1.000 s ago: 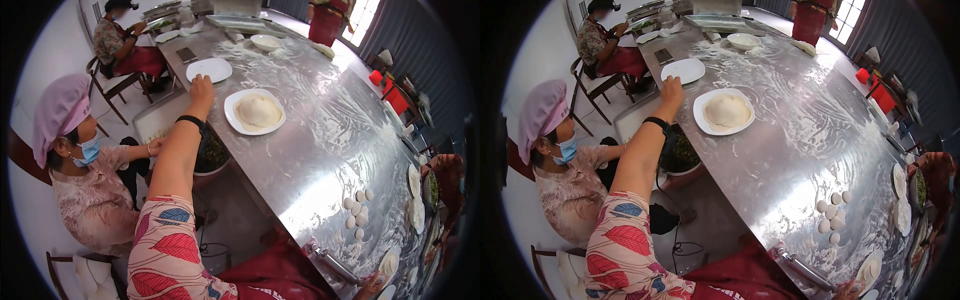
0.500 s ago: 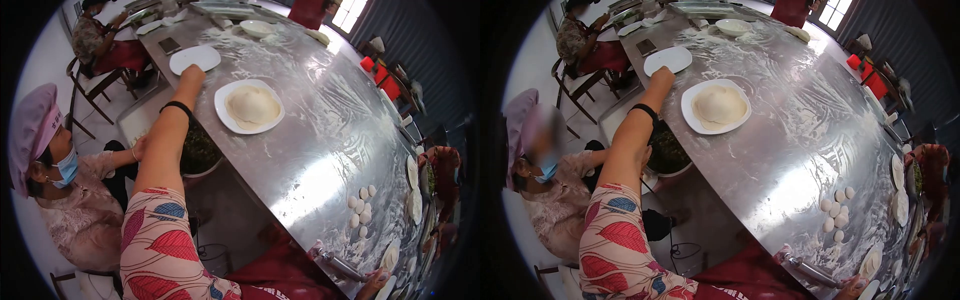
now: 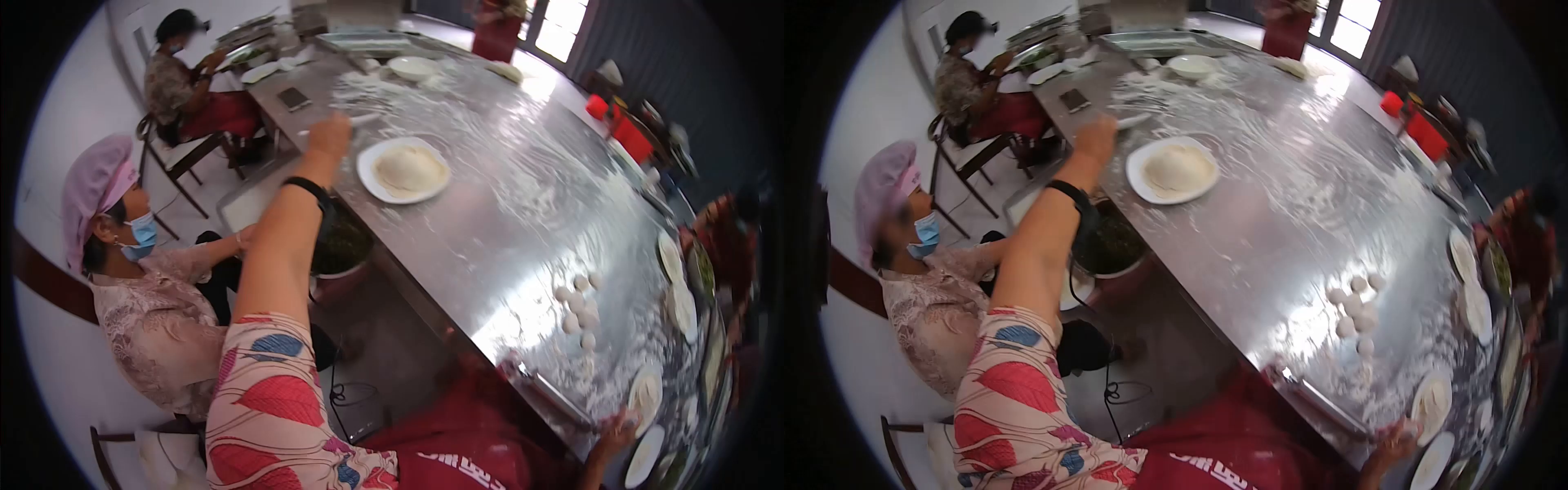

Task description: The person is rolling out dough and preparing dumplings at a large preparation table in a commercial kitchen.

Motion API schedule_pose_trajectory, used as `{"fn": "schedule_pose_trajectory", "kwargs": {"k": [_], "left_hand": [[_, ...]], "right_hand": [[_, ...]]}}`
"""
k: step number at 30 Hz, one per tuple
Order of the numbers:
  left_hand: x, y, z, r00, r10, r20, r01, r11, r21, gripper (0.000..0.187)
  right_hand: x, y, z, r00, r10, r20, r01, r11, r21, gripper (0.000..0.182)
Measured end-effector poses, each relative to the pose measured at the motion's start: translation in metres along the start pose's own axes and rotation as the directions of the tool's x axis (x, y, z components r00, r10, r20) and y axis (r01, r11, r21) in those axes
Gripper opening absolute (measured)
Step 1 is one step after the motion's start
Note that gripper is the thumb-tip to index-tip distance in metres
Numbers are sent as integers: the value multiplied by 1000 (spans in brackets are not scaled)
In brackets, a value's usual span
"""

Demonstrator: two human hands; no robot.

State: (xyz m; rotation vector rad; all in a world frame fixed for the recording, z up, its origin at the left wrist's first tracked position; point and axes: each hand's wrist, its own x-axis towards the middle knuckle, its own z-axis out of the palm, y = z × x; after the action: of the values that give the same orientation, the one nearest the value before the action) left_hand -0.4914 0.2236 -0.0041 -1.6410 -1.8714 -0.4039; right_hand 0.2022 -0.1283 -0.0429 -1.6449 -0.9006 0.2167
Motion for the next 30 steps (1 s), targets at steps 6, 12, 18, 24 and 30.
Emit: {"fn": "schedule_pose_trajectory", "kwargs": {"k": [6, 12, 18, 24, 30], "left_hand": [[38, 35, -73, 987, 138, -77, -136, 990, 25, 19], [5, 147, -164, 904, 395, -165, -412, 907, -86, 22], [-95, 277, -178, 726, 608, -322, -669, 734, -122, 7], [-166, 321, -177, 623, 782, -7, -766, 608, -210, 3], [-139, 379, -237, 535, 842, 73, -720, 499, -482, 16]], "right_hand": [[-19, -5, -8, 995, -17, 102, 7, 995, 96, 18], [-29, -14, -9, 981, -162, 109, 144, 977, 154, 13], [-32, -6, -18, 972, -171, 162, 134, 967, 218, 13], [-39, -11, -24, 974, -133, 185, 77, 956, 282, 16], [-32, -13, -21, 973, -136, 189, 77, 954, 290, 16]]}}
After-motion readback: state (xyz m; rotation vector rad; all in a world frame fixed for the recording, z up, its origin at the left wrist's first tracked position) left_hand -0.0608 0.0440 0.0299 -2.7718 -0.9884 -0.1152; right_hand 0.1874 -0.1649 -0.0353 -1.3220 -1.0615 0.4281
